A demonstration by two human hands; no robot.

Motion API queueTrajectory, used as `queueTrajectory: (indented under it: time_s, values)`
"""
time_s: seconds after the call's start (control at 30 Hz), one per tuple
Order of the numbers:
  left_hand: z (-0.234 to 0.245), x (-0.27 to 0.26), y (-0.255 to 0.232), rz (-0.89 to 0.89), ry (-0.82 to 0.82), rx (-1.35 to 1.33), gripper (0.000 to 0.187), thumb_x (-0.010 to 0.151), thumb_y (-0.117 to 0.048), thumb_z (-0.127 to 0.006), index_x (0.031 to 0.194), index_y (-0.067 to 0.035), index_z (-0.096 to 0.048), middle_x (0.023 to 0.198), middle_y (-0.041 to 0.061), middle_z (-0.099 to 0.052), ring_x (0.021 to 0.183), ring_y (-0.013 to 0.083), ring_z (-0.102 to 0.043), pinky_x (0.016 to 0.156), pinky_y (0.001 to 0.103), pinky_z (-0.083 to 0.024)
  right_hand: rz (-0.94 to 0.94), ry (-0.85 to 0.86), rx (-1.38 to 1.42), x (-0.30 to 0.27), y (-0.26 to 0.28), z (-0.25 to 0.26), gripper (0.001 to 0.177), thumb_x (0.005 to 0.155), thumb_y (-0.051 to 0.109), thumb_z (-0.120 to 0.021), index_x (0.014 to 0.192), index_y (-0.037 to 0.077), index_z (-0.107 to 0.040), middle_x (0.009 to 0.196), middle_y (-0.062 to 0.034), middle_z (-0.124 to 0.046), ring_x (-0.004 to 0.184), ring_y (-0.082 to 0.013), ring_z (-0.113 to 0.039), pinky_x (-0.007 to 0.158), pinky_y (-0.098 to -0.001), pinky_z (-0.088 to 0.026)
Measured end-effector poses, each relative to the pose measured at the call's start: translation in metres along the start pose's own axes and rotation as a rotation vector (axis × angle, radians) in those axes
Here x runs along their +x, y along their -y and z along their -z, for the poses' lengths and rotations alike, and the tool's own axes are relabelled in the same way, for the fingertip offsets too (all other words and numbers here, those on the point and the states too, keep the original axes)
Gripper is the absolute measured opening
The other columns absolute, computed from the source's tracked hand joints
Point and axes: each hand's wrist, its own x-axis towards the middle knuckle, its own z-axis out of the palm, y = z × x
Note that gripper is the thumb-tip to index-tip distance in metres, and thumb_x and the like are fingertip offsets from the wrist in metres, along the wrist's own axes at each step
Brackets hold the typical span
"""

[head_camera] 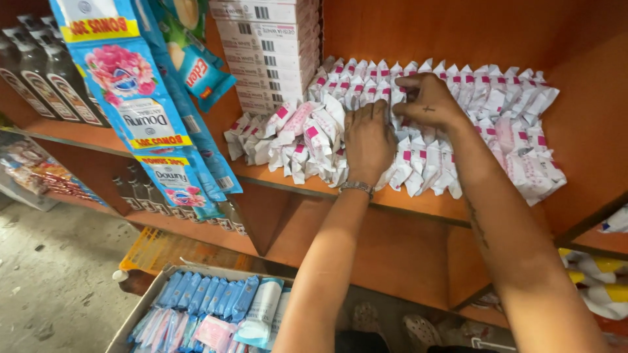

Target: Stocking retail shelves with detergent sachets from a cardboard box on the floor.

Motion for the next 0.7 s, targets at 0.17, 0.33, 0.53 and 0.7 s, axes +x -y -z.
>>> queueTrajectory:
  time_s: [0.17,0.33,0.53,0.7]
  values:
    - [-0.001,0.0,0.0,-0.014,-0.016,0.038,0.045,0.081,-0.005,-0.063,0.125,-0.002,-0.059,0.117,0.018,-0.067,0.114,0.0334,-0.062,0.114,0.049,-0.037,0.049,-0.009,0.123,-0.011,-0.007,-0.005,0.061,0.077,0.012,-0.082,0.135,0.004,-0.066,0.131,-0.0199,-0.068,0.112,-0.0241,-0.069,0.088,-0.0359,-0.058]
    - [-0.002,-0.001,0.001,-0.051,-0.037,0.028,0.046,0.083,-0.006,-0.062,0.128,-0.002,-0.058,0.119,0.018,-0.066,0.115,0.0328,-0.062,0.113,0.049,-0.036,0.264,-0.346,0.096,-0.034,0.0,-0.033,0.047,0.084,0.005,-0.082,0.13,0.0,-0.07,0.129,-0.0204,-0.069,0.097,-0.0195,-0.072,0.085,-0.0309,-0.06]
    - [-0.013,-0.001,0.0,-0.039,-0.047,0.103,0.05,0.086,-0.009,-0.062,0.135,-0.006,-0.057,0.136,0.018,-0.061,0.126,0.0353,-0.056,0.117,0.052,-0.034,0.054,-0.354,0.053,-0.053,0.028,-0.03,0.042,0.088,0.004,-0.081,0.129,0.003,-0.071,0.084,-0.0244,-0.07,0.073,-0.0266,-0.066,0.072,-0.0335,-0.055]
    - [-0.05,0.017,0.016,-0.154,-0.054,0.219,0.056,0.089,-0.015,-0.063,0.144,-0.01,-0.051,0.151,0.014,-0.053,0.142,0.035,-0.046,0.121,0.055,-0.03,0.162,-0.388,-0.075,-0.048,0.004,-0.037,0.041,0.09,0.001,-0.069,0.131,0.005,-0.071,0.092,-0.0241,-0.073,0.076,-0.0279,-0.071,0.073,-0.0359,-0.056]
